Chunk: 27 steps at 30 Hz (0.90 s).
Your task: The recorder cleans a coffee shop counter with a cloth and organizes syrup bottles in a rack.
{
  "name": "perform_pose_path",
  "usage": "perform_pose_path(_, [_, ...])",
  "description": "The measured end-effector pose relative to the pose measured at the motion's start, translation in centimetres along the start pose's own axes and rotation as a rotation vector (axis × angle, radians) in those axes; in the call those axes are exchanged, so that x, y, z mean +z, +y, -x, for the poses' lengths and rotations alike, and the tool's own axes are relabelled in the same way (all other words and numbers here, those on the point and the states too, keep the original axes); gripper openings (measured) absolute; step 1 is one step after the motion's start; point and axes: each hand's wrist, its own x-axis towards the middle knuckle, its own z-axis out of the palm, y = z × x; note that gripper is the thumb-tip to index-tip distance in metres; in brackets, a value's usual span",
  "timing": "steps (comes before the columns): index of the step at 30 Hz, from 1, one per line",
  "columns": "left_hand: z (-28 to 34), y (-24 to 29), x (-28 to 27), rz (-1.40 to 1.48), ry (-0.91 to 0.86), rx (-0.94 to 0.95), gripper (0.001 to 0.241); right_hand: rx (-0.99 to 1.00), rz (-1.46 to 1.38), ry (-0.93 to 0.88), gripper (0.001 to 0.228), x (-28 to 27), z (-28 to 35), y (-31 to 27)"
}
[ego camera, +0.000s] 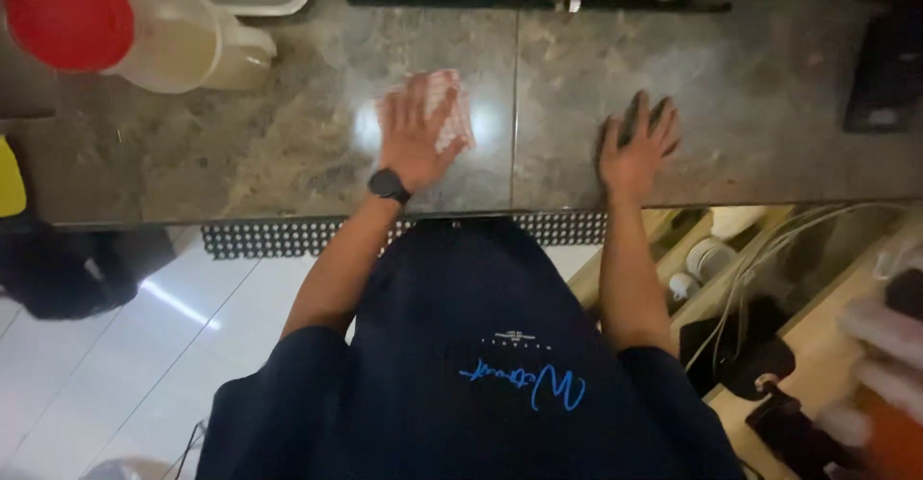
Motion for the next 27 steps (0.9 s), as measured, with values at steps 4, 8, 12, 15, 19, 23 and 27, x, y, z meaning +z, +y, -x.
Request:
perform_pose_path(4, [1.2,-2.4,-4.4,-0.096,-0.053,-0.071,0.081,-0.032,0.009,0.080,0.060,1.2,-0.2,0.4])
perform_pose_path(8, [-2.4,-2.1,-3.9,-0.140,-0.174,-0.270,0.079,-0.051,-0.070,0.162,0.057,0.6,0.1,-0.1])
perform_pose_path(12, [-6.0,1.1,-2.2,-0.068,-0.249,-0.167,0.087,-0.059,-0.090,0.091,0.056,-0.2,0.0,-0.3])
perform_pose_path(15, [-1.0,4.7,-1.0,0.088,-0.343,0.082,0.076,-0.158,-0.060,0.273,0.054,2.6,-0.3,1.8])
perform_pose_path(19, [2.3,2.2,-3.0,0.118,-0.363,0.033,0.080,-0.084,-0.060,0.174,0.060,1.1,-0.2,0.6])
perform_pose_path(23, [-0.7,-2.5,-4.3,-0.126,-0.275,-0.127,0.085,-0.087,-0.060,0.149,0.054,1.2,0.2,0.5])
perform_pose_path(27, [-4.3,-1.7,-4.2,-0.186,-0.368,-0.310,0.078,-0.087,-0.006,0.173,0.052,1.7,0.2,1.1])
